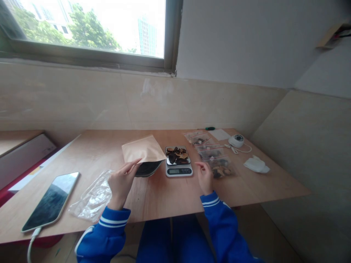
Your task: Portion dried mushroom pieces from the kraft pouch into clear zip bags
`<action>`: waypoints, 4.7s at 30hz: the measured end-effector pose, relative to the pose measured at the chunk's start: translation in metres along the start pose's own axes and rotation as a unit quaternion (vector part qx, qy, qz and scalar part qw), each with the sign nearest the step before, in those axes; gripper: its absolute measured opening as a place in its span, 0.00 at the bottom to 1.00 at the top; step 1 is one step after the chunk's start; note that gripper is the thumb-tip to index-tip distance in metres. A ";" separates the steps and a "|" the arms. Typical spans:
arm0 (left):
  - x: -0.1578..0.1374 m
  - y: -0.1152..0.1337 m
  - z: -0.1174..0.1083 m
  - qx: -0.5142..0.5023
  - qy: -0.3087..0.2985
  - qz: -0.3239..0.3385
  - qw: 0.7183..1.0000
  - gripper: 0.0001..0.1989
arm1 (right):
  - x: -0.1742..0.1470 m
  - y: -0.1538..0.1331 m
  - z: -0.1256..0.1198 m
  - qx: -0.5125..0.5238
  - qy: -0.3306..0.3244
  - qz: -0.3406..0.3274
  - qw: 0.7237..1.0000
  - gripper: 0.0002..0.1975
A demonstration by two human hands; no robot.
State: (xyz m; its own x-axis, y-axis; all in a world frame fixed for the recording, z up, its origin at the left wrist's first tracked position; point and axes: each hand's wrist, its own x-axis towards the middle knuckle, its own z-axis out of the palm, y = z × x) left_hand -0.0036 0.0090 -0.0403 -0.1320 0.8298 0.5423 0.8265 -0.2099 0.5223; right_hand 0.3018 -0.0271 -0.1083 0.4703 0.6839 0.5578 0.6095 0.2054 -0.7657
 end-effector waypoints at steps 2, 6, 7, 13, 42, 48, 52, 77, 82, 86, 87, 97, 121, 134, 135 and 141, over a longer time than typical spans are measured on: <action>0.002 -0.004 0.006 0.009 -0.005 0.004 1.000 0.11 | -0.008 0.011 -0.006 0.022 0.014 0.046 0.999 0.12; 0.014 -0.020 0.026 0.034 -0.071 -0.019 0.997 0.14 | -0.015 0.024 -0.011 0.066 0.049 0.121 0.989 0.13; 0.018 -0.025 0.032 0.043 -0.099 -0.020 0.994 0.16 | -0.015 0.025 -0.012 0.071 0.055 0.131 0.987 0.13; 0.012 -0.045 0.026 0.084 -0.081 0.002 0.993 0.22 | -0.014 0.023 -0.011 0.077 0.054 0.135 0.986 0.13; -0.085 0.053 0.003 -0.327 -0.199 0.079 0.921 0.18 | -0.071 -0.128 0.018 0.305 -0.214 0.209 0.904 0.15; -0.077 0.041 0.027 -0.217 -0.004 0.184 0.959 0.07 | -0.061 -0.124 0.013 0.232 -0.248 0.145 0.929 0.14; -0.058 0.043 0.032 -0.216 0.096 0.147 0.960 0.03 | -0.039 -0.096 0.014 0.207 -0.249 0.174 0.930 0.19; -0.043 0.038 0.098 -0.271 0.210 0.080 0.936 0.05 | 0.039 -0.011 0.064 -0.352 -0.219 -0.109 0.904 0.14; -0.044 0.034 0.102 -0.268 0.198 0.075 0.940 0.06 | 0.053 -0.014 0.058 -0.358 -0.232 -0.155 0.891 0.12; -0.044 0.033 0.104 -0.265 0.192 0.083 0.941 0.06 | 0.058 -0.030 0.051 -0.238 -0.198 -0.131 0.942 0.12; -0.044 0.033 0.104 -0.265 0.190 0.086 0.942 0.06 | 0.059 -0.038 0.049 -0.180 -0.189 -0.115 0.959 0.12; -0.045 0.035 0.104 -0.271 0.176 0.104 0.941 0.07 | 0.056 -0.134 0.039 -0.071 -0.421 -0.117 0.897 0.05; -0.047 0.036 0.100 -0.277 0.200 0.081 0.936 0.06 | 0.048 -0.031 0.087 -0.228 -0.263 -0.016 0.937 0.39; -0.046 0.037 0.098 -0.302 0.191 0.069 0.931 0.05 | 0.054 -0.005 0.080 -0.245 -0.235 -0.126 0.932 0.12; -0.046 0.037 0.099 -0.305 0.191 0.067 0.931 0.05 | 0.056 -0.004 0.079 -0.224 -0.228 -0.117 0.940 0.10; -0.047 0.035 0.104 -0.314 0.172 0.055 0.932 0.06 | 0.069 -0.019 0.079 -0.136 -0.194 -0.086 0.968 0.07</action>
State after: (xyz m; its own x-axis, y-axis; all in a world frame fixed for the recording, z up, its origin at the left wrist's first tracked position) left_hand 0.0883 0.0159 -0.1157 -0.3219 0.5937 0.7375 0.3757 -0.6350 0.6751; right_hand 0.2722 0.0711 -0.0803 0.1052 0.8780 0.4669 0.8276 0.1831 -0.5306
